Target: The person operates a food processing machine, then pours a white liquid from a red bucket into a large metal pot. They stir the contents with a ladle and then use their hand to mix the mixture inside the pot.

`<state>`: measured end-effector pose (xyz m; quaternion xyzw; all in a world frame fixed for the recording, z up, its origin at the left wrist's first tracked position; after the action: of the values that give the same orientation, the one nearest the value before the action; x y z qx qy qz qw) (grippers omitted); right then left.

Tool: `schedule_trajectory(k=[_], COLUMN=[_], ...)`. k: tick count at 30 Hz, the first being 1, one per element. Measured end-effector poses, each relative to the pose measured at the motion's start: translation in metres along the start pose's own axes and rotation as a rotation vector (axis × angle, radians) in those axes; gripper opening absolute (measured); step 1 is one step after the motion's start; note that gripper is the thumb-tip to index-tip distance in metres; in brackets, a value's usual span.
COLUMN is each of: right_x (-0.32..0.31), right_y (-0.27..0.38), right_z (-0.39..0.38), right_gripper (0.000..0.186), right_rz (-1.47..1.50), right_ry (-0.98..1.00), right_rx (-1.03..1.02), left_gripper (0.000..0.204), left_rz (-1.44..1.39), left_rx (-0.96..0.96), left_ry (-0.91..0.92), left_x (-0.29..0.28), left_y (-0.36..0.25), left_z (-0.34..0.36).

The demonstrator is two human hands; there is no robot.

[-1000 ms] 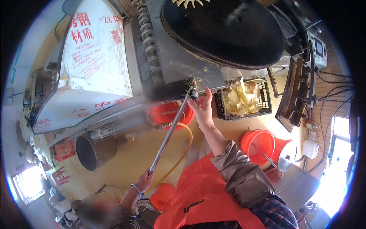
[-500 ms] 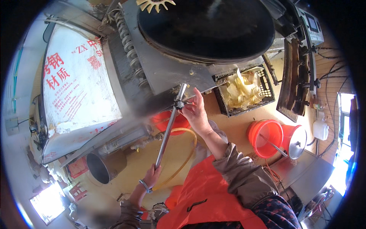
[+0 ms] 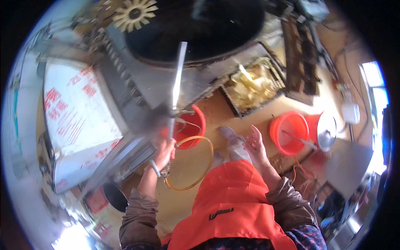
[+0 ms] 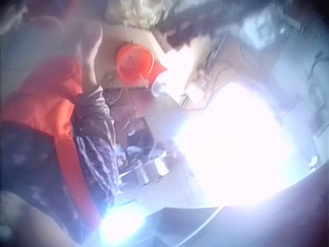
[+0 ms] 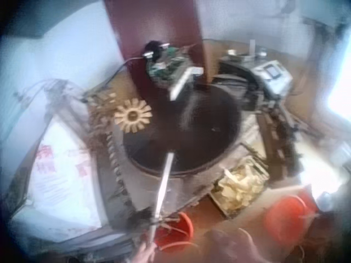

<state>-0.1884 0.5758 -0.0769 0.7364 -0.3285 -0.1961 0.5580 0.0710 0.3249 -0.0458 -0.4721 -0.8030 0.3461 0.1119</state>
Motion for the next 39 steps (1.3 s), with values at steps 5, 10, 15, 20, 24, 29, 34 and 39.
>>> schedule_trajectory(k=[5, 10, 15, 20, 24, 29, 34, 39], right_x=[-0.139, -0.249, -0.328, -0.397, -0.457, -0.524, -0.567, -0.570], right_y=[-0.049, -0.107, -0.162, -0.223, -0.277, -0.366, -0.521, -0.642], right_z=[-0.100, -0.164, -0.163, -0.133, -0.106, -0.047, 0.013, 0.036], right_gripper=[0.055, 0.042, 0.037, 0.035, 0.039, 0.042, 0.036, 0.036], right_rz=[-0.035, 0.163, 0.364, 0.475, 0.234, -0.114, -0.485, -0.467], right_ry=[-0.364, -0.668, -0.766, -0.715, -0.673, -0.561, -0.343, -0.634], right_rx=[0.193, 0.392, 0.421, 0.529, 0.624, 0.626, 0.801, 0.914], left_gripper=[0.033, 0.043, 0.030, 0.028, 0.032, 0.044, 0.052, 0.048], left_rz=[0.100, 1.253, 0.661, 0.890, 0.600, 0.564, 0.362, -0.148], left_rx=[-0.079, 0.523, 0.266, -0.012, -0.171, -0.292, -0.160, -0.375], left_ry=[0.024, -0.651, -0.032, 0.302, 0.437, 0.370, 0.302, 0.261], left_x=[0.004, 0.046, 0.201, 0.374, 0.484, 0.594, 0.670, 0.672], left_y=[-0.012, -0.123, -0.095, -0.009, 0.042, 0.094, 0.115, 0.160], left_z=[0.001, -0.081, -0.052, 0.034, 0.127, 0.259, 0.358, 0.421])
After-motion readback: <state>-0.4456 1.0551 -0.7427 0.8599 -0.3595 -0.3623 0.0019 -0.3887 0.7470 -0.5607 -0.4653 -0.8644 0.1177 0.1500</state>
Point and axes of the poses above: each hand's wrist, its own z-axis towards the middle knuckle, its own x-axis out of the palm, y = z × x, the point moved 10 cm from there along z, towards the middle knuckle, and after that the axes turned 8 degrees about -x, right-handed, at the moved point
